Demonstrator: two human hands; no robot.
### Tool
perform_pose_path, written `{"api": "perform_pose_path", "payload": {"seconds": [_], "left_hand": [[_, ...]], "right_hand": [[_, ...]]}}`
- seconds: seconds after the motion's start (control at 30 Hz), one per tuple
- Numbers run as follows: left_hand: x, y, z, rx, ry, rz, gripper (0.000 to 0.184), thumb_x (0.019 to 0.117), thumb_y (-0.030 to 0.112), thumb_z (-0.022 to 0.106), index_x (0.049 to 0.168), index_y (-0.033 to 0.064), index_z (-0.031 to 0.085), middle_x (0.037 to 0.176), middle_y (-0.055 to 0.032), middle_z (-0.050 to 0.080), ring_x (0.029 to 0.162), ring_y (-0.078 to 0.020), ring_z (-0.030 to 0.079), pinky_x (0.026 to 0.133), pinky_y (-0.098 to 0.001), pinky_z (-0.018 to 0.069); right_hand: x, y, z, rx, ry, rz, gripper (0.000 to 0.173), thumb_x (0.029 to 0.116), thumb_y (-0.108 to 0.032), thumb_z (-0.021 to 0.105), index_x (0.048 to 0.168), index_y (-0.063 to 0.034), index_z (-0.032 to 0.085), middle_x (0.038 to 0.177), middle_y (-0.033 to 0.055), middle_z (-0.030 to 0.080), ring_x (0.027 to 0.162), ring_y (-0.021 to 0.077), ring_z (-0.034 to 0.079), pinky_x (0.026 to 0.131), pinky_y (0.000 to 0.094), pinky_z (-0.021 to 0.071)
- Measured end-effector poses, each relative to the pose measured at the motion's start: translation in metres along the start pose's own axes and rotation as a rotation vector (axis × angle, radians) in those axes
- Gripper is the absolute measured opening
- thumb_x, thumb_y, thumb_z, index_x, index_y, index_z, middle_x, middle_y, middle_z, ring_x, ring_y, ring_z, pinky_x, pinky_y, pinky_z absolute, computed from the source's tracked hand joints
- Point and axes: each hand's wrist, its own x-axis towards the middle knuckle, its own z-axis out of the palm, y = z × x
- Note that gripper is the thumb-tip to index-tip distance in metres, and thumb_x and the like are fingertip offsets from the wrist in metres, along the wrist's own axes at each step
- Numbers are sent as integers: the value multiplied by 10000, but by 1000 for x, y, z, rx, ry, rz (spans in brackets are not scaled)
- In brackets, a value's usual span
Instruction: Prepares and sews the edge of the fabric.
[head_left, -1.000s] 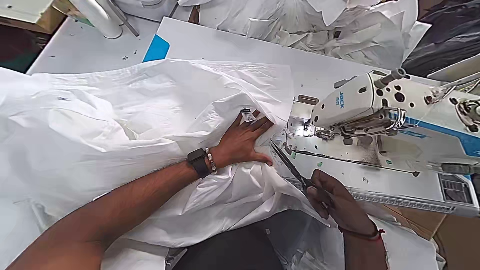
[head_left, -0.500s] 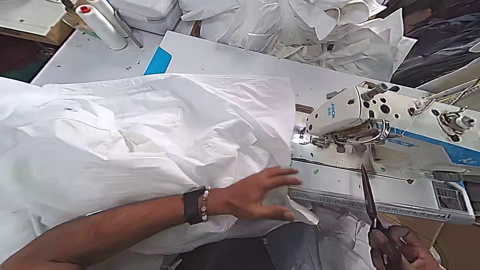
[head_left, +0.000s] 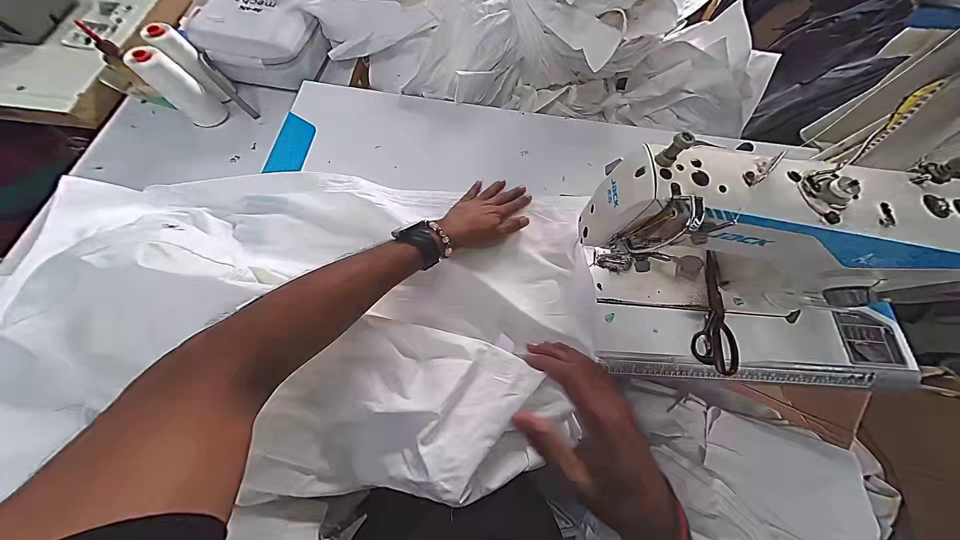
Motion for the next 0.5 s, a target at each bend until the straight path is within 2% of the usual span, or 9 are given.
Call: {"api": "perform_pose_path", "payload": {"seconds": [0.07, 0.1, 0.17, 0.2, 0.23, 0.3, 0.37, 0.43, 0.5], "left_hand": [[13, -49, 0, 107, 147, -32, 672, 1033, 685, 219, 1602, 356, 361, 1683, 103, 304, 1578, -244, 220, 1253, -639, 107], [14, -68, -5, 133, 182, -66, 669, 1029, 689, 218, 1598, 367, 366, 1681, 101, 310, 1576, -242, 227, 1248, -651, 107], [5, -88, -16, 167, 209, -71, 672, 1033, 676, 218, 1606, 351, 353, 1687, 92, 296, 1579, -252, 217, 1239, -669, 99], [-10, -85, -15, 173, 192, -23, 666, 1037, 667, 225, 1612, 350, 340, 1695, 98, 274, 1584, -255, 198, 1237, -672, 88], [-32, -76, -10, 174, 169, 61, 639, 1045, 648, 243, 1608, 362, 346, 1697, 112, 263, 1589, -253, 178, 1239, -669, 78], [-79, -52, 1, 158, 135, 252, 567, 1054, 610, 297, 1569, 403, 415, 1679, 140, 295, 1591, -247, 170, 1241, -673, 73], [-123, -33, 9, 156, 71, 333, 537, 1051, 610, 314, 1547, 446, 436, 1672, 157, 303, 1595, -251, 150, 1237, -699, 50], [-149, -21, 7, 177, 34, 290, 533, 1056, 596, 312, 1555, 445, 423, 1681, 145, 286, 1596, -274, 145, 1225, -718, 64], [-149, -7, -1, 214, 37, 223, 508, 1062, 587, 317, 1519, 439, 486, 1653, 132, 358, 1568, -287, 248, 1215, -686, 188]], "right_hand": [[-9, 7, 54, -291, -171, -5, 1007, 814, -848, 520, 1584, -204, 435, 1654, 109, 372, 1533, 398, 299, 1199, 694, 228], [-16, 24, 76, -393, -145, 7, 950, 840, -738, 562, 1616, -223, 375, 1678, 125, 320, 1546, 424, 254, 1185, 739, 176], [-34, 53, 99, -471, 124, -68, 509, 956, -303, 625, 1460, -234, 596, 1488, 113, 579, 1404, 338, 514, 1152, 609, 388], [-46, 61, 106, -462, 234, -123, 357, 954, -181, 631, 1301, -223, 706, 1249, 81, 695, 1175, 264, 647, 993, 463, 526], [-59, 63, 113, -410, 228, -148, 293, 946, -112, 618, 1198, -197, 741, 1057, 63, 698, 988, 225, 665, 857, 379, 560], [-69, 58, 130, -336, 5, -44, 289, 863, -62, 619, 1117, -121, 742, 986, 100, 712, 894, 263, 707, 734, 379, 609], [-60, 49, 146, -322, -311, 223, 328, 866, -112, 637, 1177, -64, 731, 1153, 163, 712, 1081, 344, 690, 864, 486, 595], [-32, 49, 162, -288, -542, 488, 402, 956, -224, 569, 1271, -1, 683, 1308, 241, 658, 1283, 434, 575, 1071, 654, 413], [-13, 58, 180, -210, -635, 639, 494, 1006, -360, 521, 1335, -14, 650, 1377, 256, 620, 1347, 443, 530, 1106, 687, 372]]}}
